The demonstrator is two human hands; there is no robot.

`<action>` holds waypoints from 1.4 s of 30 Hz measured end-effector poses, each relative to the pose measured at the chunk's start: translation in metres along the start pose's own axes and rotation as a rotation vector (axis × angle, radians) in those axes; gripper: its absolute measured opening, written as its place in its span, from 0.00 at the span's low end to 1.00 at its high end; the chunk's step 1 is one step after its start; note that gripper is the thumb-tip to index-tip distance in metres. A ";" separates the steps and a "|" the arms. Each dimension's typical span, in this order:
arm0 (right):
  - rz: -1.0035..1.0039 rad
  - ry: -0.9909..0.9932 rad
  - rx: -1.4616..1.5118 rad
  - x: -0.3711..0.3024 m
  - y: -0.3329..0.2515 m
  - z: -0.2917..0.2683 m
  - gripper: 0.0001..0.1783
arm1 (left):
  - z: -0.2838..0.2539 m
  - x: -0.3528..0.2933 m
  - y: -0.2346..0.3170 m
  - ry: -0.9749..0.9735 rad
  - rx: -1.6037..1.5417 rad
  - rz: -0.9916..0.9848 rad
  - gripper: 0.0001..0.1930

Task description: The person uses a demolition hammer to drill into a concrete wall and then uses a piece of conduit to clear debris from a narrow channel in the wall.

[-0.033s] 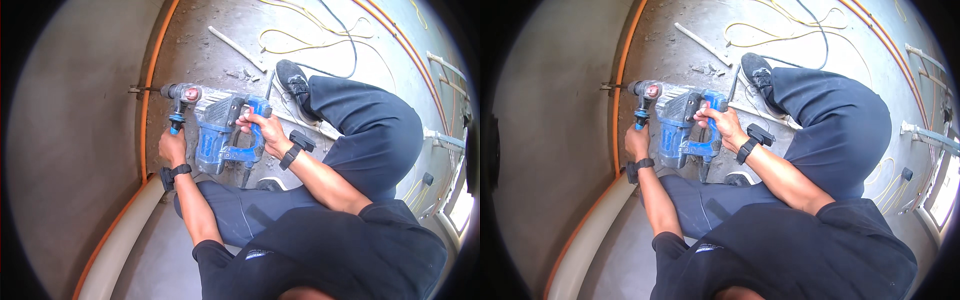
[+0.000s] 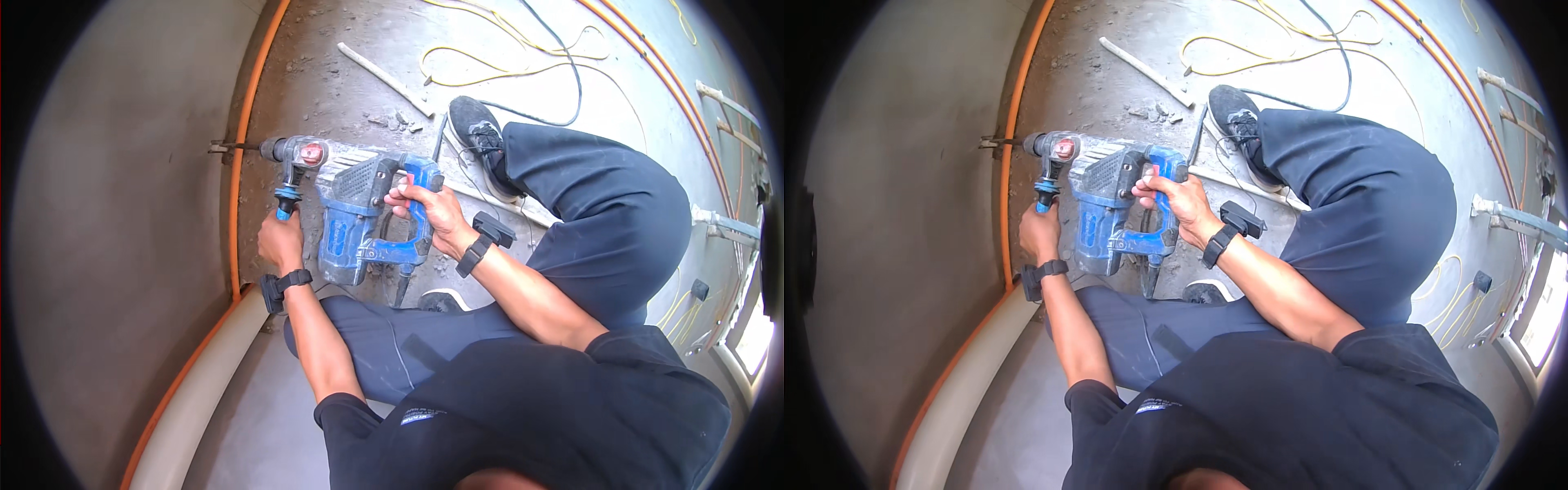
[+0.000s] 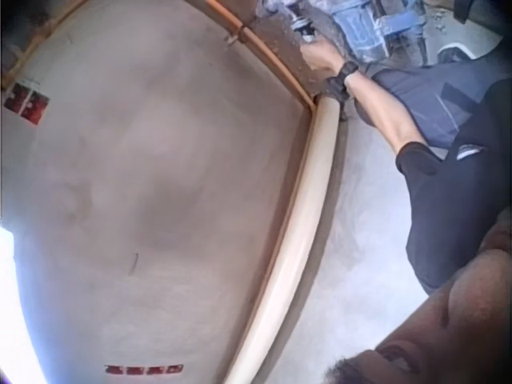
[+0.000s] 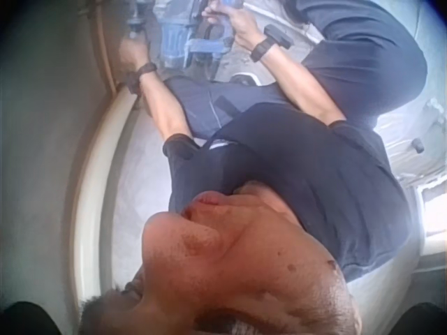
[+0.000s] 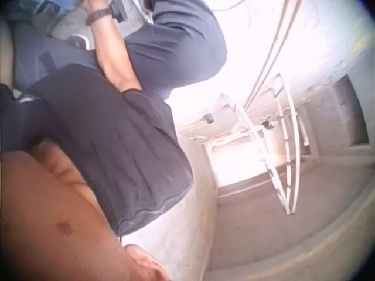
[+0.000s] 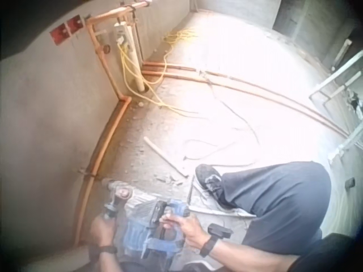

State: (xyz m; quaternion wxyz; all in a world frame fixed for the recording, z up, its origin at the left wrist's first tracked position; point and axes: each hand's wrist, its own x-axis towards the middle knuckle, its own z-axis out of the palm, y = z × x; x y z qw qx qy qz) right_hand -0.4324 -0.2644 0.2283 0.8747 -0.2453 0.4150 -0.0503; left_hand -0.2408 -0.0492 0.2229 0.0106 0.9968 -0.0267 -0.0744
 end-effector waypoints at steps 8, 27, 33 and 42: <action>-0.020 -0.044 0.039 0.004 0.003 -0.007 0.11 | -0.011 0.000 0.001 0.011 0.020 0.014 0.20; 0.018 -0.046 0.074 0.006 0.006 -0.008 0.09 | -0.018 -0.004 -0.004 0.043 0.083 0.024 0.22; 0.052 -0.072 0.029 0.010 0.006 -0.011 0.05 | -0.021 -0.005 -0.002 0.065 0.109 0.039 0.22; 0.041 -0.092 0.091 0.009 0.006 -0.007 0.08 | -0.019 -0.002 -0.006 0.048 0.109 0.018 0.21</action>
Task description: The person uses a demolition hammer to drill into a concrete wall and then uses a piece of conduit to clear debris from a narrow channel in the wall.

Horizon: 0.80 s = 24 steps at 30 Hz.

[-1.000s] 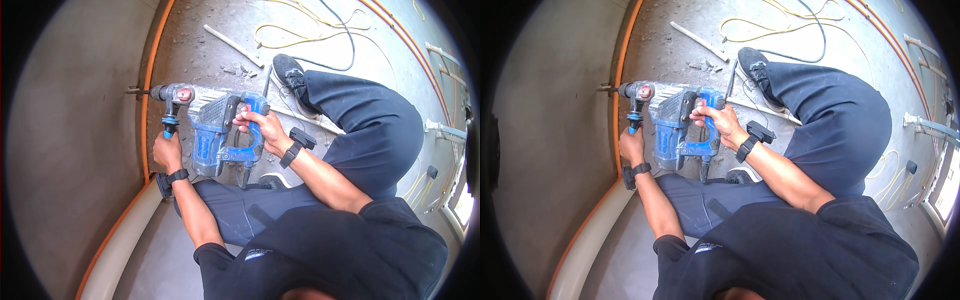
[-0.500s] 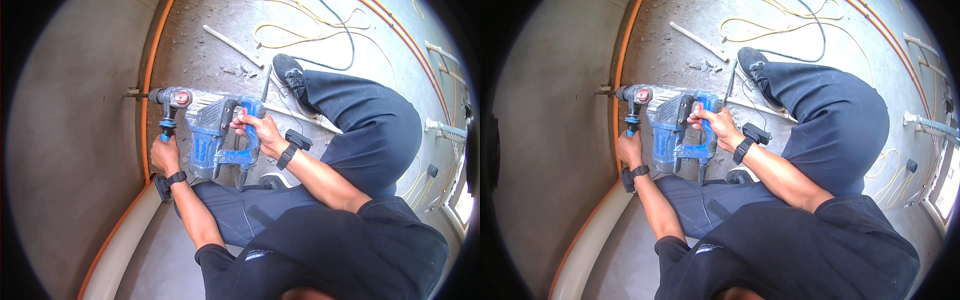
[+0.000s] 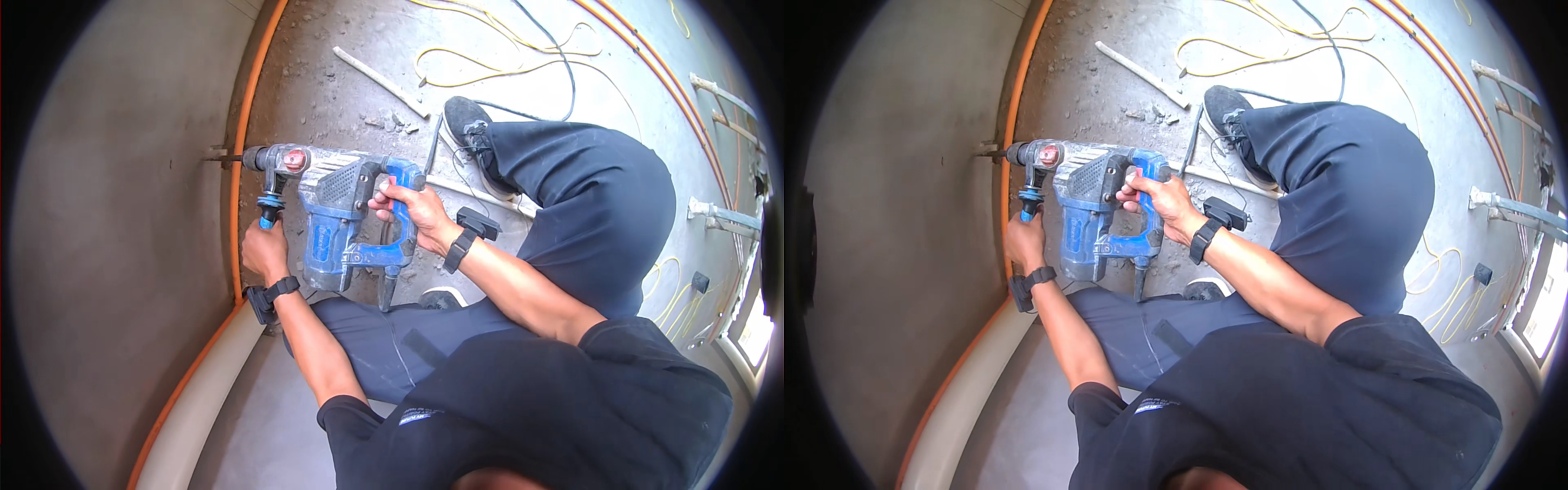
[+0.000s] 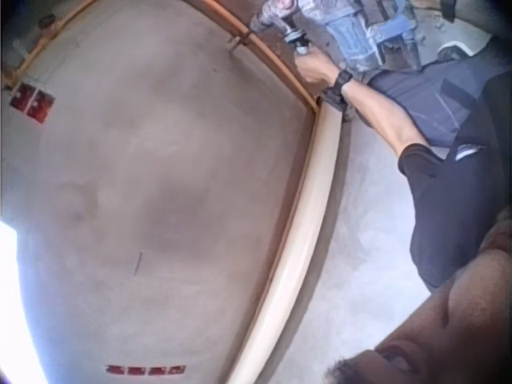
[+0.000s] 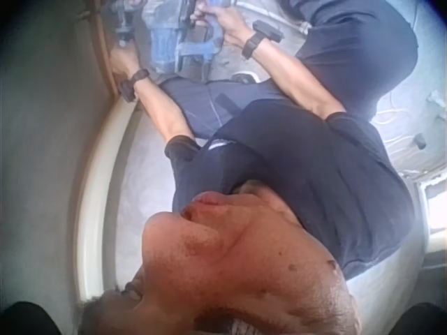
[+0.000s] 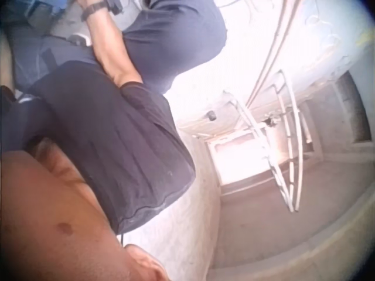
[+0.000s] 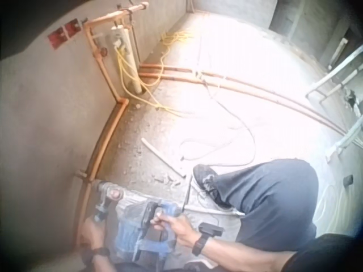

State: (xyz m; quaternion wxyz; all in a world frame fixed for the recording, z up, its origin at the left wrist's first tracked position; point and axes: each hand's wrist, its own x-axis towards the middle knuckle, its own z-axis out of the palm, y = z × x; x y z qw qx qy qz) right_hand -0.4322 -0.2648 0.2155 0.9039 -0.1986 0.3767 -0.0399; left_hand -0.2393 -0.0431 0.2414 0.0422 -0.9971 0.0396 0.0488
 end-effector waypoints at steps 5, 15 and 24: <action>0.018 0.037 -0.044 -0.003 -0.004 0.003 0.09 | -0.002 -0.004 0.000 -0.005 -0.032 0.006 0.20; -0.039 0.032 -0.026 -0.008 0.001 -0.001 0.08 | -0.003 0.001 0.006 -0.004 -0.043 0.043 0.19; -0.047 0.014 -0.056 -0.003 0.000 -0.002 0.07 | -0.004 0.002 0.007 0.013 -0.049 0.009 0.19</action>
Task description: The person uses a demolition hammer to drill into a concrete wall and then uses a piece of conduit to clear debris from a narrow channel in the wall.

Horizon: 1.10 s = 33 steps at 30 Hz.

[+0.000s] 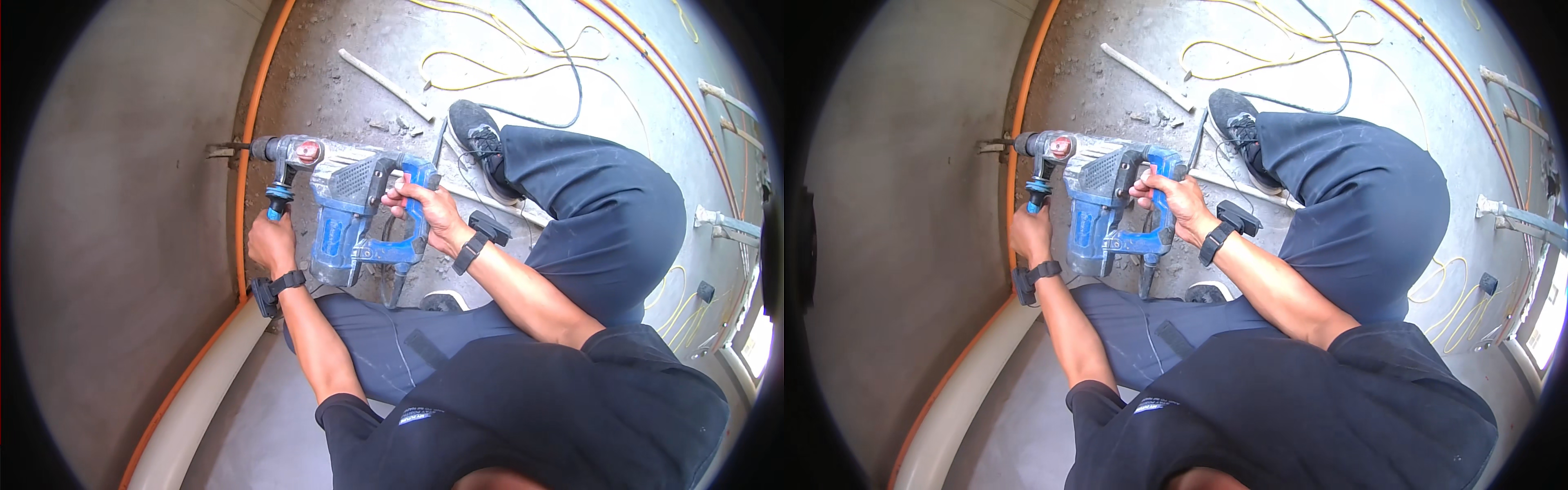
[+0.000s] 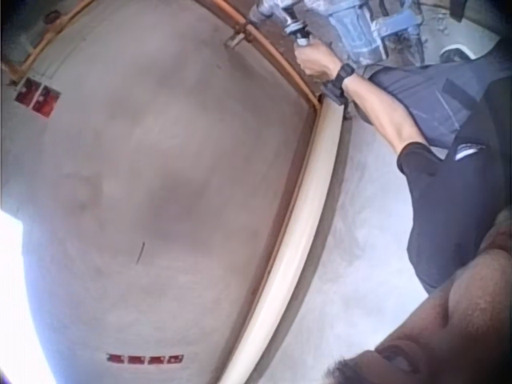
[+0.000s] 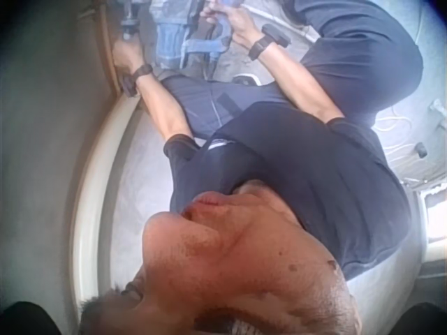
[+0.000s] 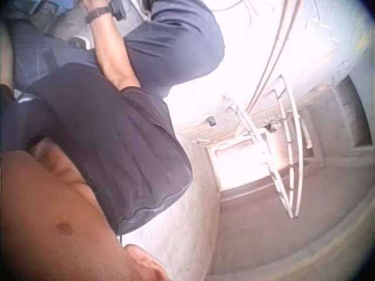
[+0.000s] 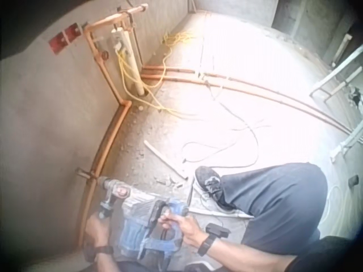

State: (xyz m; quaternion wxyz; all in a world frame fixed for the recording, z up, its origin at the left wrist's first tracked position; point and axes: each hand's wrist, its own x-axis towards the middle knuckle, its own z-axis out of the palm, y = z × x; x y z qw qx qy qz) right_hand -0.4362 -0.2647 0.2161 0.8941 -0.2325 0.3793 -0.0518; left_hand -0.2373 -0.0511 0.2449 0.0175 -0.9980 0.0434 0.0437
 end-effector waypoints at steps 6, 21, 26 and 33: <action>0.017 -0.012 0.015 0.006 0.001 -0.001 0.06 | -0.004 -0.003 -0.002 0.047 -0.004 0.021 0.19; 0.008 -0.003 0.049 0.002 -0.001 0.003 0.12 | 0.001 0.002 -0.003 0.014 -0.019 0.002 0.19; 0.029 -0.007 0.057 0.001 -0.001 0.001 0.11 | -0.005 0.000 -0.001 -0.021 0.016 0.011 0.19; 0.035 0.008 0.036 0.000 0.000 0.001 0.09 | -0.012 0.001 0.001 -0.018 0.062 0.014 0.20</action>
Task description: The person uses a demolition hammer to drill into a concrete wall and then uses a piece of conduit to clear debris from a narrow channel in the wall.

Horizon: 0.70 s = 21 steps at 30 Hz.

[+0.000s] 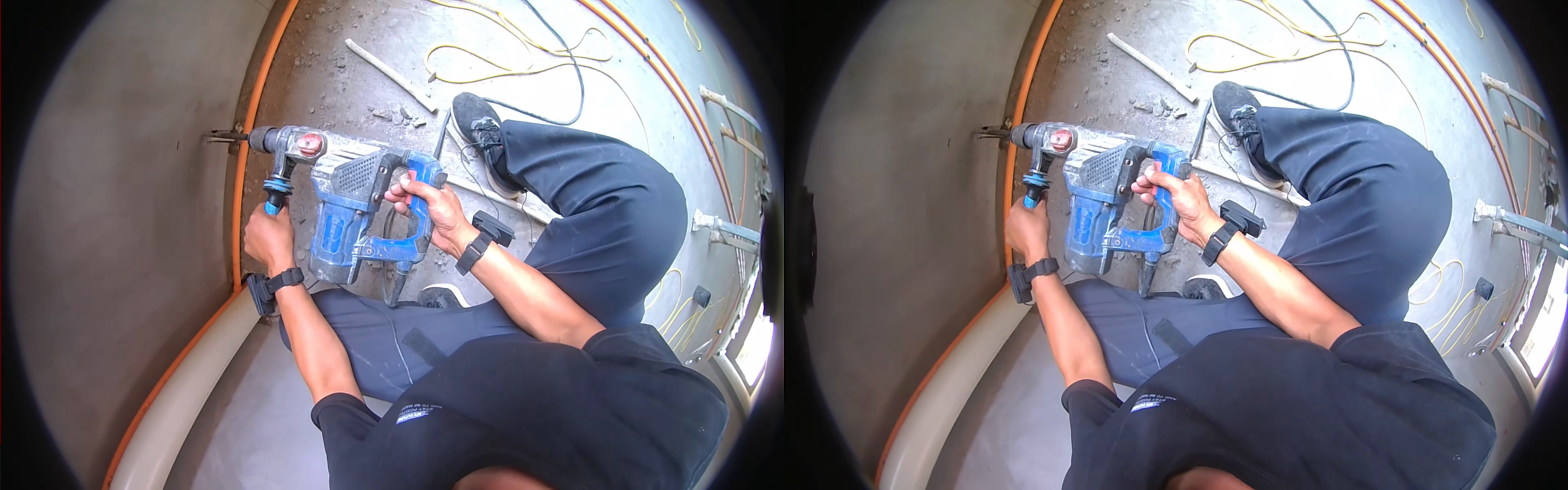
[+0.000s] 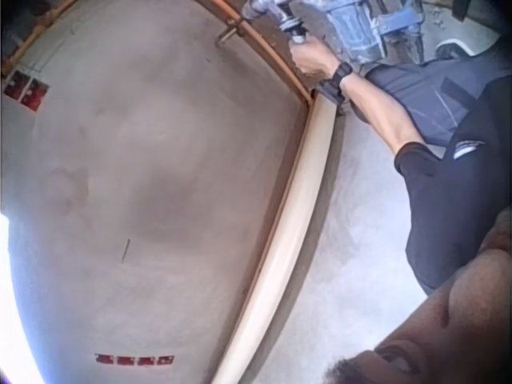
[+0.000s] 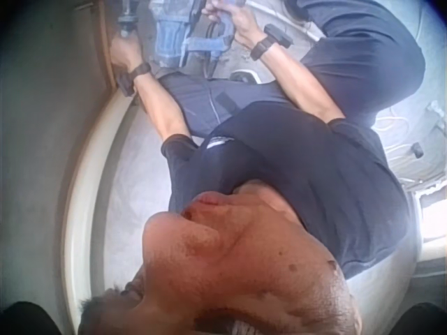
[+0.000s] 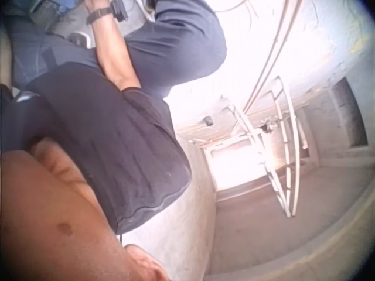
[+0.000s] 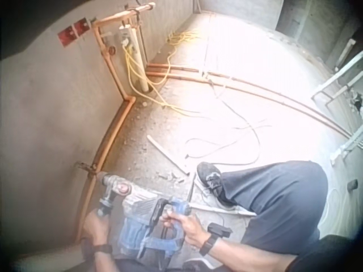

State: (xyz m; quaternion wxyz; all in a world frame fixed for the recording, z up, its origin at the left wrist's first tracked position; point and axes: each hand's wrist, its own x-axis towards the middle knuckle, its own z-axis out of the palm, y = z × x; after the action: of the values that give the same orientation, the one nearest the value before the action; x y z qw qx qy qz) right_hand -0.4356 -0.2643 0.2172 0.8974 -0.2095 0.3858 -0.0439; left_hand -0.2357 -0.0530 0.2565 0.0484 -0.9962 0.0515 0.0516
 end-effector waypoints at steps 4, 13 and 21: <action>0.004 0.007 0.019 0.000 0.000 0.000 0.08 | -0.003 -0.001 0.000 0.017 0.020 -0.002 0.20; 0.022 0.006 0.024 0.000 0.000 0.002 0.07 | -0.006 -0.002 -0.001 0.017 0.034 0.014 0.19; 0.034 0.023 0.021 0.002 0.000 0.002 0.07 | -0.010 -0.005 0.001 0.009 0.045 -0.003 0.19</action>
State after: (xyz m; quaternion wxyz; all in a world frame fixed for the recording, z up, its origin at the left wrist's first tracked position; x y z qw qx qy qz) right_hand -0.4332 -0.2639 0.2173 0.8958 -0.1930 0.3989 -0.0352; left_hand -0.2395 -0.0543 0.2665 0.0709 -0.9951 0.0516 0.0461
